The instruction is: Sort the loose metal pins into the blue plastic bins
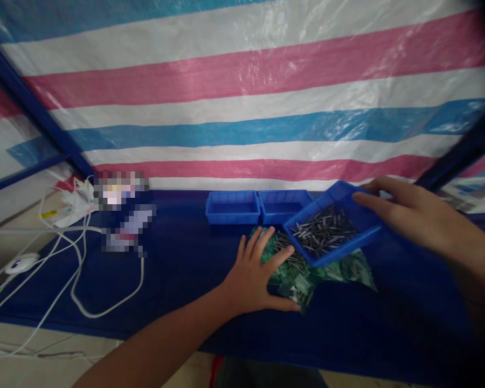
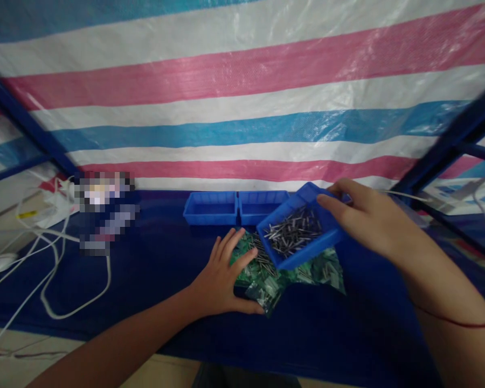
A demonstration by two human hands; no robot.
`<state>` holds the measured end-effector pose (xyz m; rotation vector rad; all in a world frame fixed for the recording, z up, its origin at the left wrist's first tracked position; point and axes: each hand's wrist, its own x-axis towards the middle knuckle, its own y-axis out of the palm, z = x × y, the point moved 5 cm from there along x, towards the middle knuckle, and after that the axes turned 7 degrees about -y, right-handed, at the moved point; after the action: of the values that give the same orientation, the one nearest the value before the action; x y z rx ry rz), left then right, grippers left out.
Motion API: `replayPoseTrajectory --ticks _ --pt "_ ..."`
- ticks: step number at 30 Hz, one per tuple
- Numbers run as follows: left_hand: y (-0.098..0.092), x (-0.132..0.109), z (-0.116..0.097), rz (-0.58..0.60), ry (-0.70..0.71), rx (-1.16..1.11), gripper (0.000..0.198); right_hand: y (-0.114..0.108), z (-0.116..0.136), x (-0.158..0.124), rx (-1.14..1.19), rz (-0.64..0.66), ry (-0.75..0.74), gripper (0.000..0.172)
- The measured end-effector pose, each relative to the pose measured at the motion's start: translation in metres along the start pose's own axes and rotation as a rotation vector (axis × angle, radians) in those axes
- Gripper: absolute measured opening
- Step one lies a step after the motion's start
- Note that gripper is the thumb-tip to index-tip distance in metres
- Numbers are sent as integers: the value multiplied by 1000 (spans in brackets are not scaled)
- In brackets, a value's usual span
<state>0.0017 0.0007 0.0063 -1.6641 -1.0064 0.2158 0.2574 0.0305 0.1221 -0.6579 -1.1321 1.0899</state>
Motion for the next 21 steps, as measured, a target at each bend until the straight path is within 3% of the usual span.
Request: replayPoseTrajectory --ticks 4,14,21 --pt "0 2 -1 -30 24 10 100 6 32 5 -84 75 -65 32" --pt "-1 5 -8 -17 65 60 85 4 105 6 -247 20 -226 31" --pt "-1 6 -7 4 38 54 85 4 125 1 -326 26 -270 30"
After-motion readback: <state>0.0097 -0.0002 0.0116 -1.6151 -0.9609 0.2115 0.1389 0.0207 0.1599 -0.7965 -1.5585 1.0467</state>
